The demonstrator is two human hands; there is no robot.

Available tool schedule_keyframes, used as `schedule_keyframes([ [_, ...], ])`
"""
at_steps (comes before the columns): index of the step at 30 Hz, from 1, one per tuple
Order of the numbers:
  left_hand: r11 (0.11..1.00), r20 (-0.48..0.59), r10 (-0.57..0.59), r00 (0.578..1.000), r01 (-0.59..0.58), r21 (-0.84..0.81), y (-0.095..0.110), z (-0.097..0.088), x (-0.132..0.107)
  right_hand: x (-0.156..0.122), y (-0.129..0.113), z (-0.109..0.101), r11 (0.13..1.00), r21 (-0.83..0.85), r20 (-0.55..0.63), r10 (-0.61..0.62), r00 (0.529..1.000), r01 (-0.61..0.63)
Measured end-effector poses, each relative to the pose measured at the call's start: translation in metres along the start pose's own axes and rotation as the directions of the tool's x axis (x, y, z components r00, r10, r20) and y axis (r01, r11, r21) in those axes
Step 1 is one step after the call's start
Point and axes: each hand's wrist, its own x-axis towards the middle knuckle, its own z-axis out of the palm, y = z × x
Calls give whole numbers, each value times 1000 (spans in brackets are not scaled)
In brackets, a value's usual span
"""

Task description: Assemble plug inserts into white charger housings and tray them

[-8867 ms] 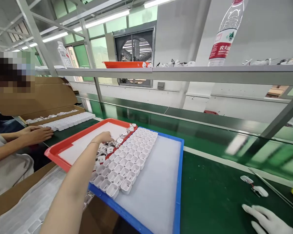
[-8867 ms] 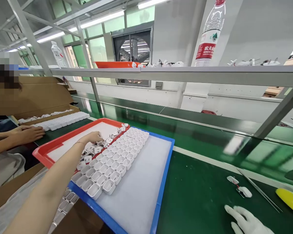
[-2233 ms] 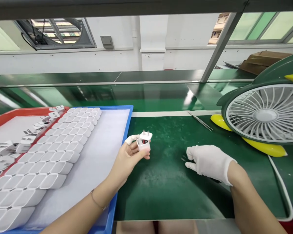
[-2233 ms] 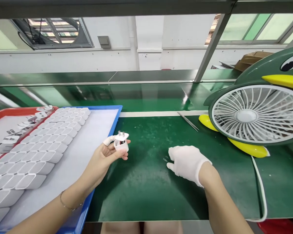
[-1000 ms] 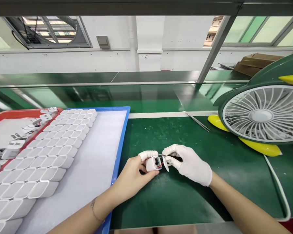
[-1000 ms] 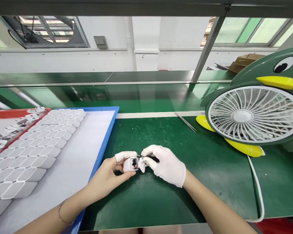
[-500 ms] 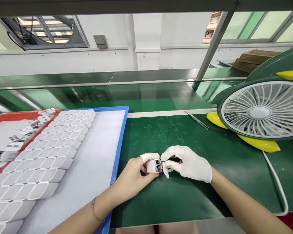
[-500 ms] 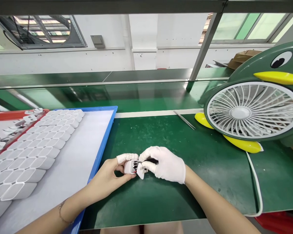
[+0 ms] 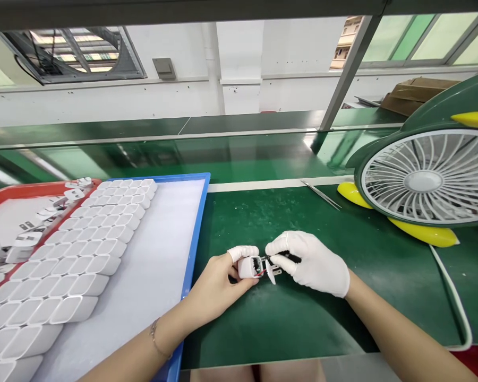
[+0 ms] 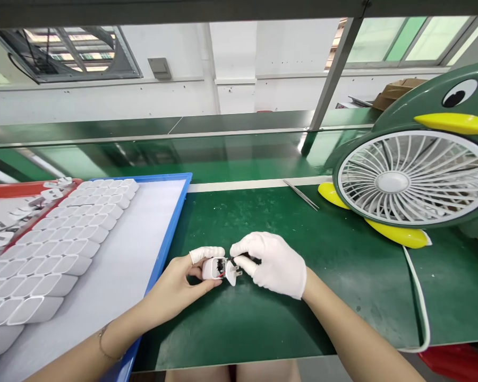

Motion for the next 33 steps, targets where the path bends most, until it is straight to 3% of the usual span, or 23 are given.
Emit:
schedule_keyframes([
  [4,993,-101,45,994,-55,-101,0,0,-2,0,4,0,993,-9,-256,111,960,-118],
  [7,975,-226,156,962,-187,-124,1,1,-5,0,7,3,977,38,-299,213,930,-211],
  [10,929,-337,303,891,-356,-104,0,1,-8,-2,7,8,953,163,-250,289,924,-253],
  [13,859,-414,462,785,-511,-11,0,-2,-11,-8,-3,9,910,335,-209,326,922,-245],
  [15,806,-402,581,708,-569,163,3,-6,-15,-12,-14,6,917,354,-208,268,941,-183],
  [17,744,-330,667,668,-570,349,8,-12,-19,-15,-26,0,966,252,-204,106,973,-52],
  [19,706,-245,686,686,-543,455,13,-18,-24,-16,-36,-5,987,99,-176,-107,979,125],
  [21,701,-199,665,720,-509,500,16,-21,-27,-16,-41,-6,956,-19,-156,-292,944,292],
  [24,689,-149,628,764,-456,563,12,-22,-26,-17,-45,-2,899,-156,-135,-430,892,410],
  [28,683,-104,628,772,-482,548,3,-20,-21,-19,-43,6,891,-228,-38,-412,911,393],
  [33,724,-56,542,839,-432,538,7,-21,-19,-19,-39,6,959,-96,-56,-271,961,265],
])
